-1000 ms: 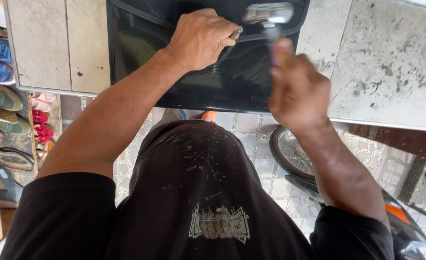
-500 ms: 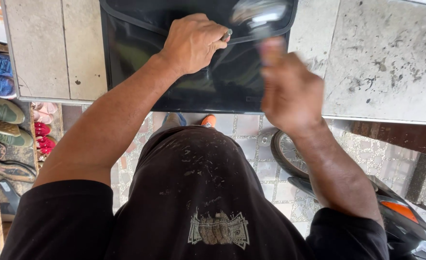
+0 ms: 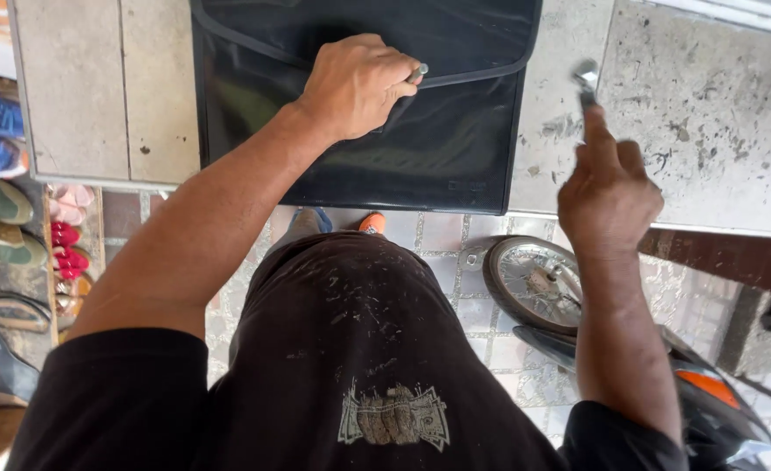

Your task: Repairing a buckle on a black bag using a punch and hammer at a workbench

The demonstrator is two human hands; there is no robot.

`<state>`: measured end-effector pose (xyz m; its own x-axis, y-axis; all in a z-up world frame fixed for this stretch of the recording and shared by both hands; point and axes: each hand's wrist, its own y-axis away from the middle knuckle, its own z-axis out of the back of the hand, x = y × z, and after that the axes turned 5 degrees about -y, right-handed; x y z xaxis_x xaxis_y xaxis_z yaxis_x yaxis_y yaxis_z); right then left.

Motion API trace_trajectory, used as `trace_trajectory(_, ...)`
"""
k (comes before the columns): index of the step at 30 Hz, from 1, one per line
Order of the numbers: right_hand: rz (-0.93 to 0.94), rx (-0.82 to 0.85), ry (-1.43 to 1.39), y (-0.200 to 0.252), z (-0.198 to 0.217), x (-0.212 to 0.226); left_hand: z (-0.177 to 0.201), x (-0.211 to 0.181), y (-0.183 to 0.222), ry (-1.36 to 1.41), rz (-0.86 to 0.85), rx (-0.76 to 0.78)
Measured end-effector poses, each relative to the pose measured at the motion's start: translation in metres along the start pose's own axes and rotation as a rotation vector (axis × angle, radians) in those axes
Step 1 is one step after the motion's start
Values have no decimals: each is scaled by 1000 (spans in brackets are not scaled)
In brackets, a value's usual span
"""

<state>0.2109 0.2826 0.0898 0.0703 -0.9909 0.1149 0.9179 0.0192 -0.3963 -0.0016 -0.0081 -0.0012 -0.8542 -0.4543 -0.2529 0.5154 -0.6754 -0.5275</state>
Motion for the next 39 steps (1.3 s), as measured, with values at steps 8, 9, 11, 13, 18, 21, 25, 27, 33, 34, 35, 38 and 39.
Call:
trace_trajectory(8, -263, 208, 397, 32, -49, -24, -3, 3, 0, 71, -28, 10)
trace_trajectory(9, -272, 210, 397, 27, -49, -19, -3, 3, 1, 76, -34, 15)
trace_trajectory(11, -506, 431, 193, 13, -47, -8, -3, 3, 0, 61, -21, -4)
trace_trajectory(13, -477, 386, 58, 6, -38, -5, -3, 1, 0, 62, -19, -10)
trace_trajectory(18, -284, 160, -659, -39, 6, 60, -5, 3, 7, 71, -7, 19)
trace_trajectory(21, -1134, 62, -1252, -55, 6, 89, -5, 3, 2, 48, -22, 13)
trace_trajectory(25, -3, 103, -655, -57, 20, 82, -3, 4, 0, 18, 3, 34)
trace_trajectory(27, 146, -116, -767, -51, 7, 70, -1, 2, 7, 34, 30, 47)
trace_trajectory(33, 99, 256, -380, -64, 10, 77, -6, 4, 1, -2, 1, 31)
trace_trajectory(34, 160, 33, -450, -63, 12, 79, -6, 5, -1, 5, 5, 55)
trace_trajectory(35, 217, -184, -523, -59, 13, 83, -3, 3, 3, 12, 17, 89)
trace_trajectory(38, 13, 267, -396, -50, -10, 81, 1, 1, 0, 1, -3, 56)
trace_trajectory(39, 16, 261, -397, -52, -1, 81, 0, 3, 1, -3, -6, 54)
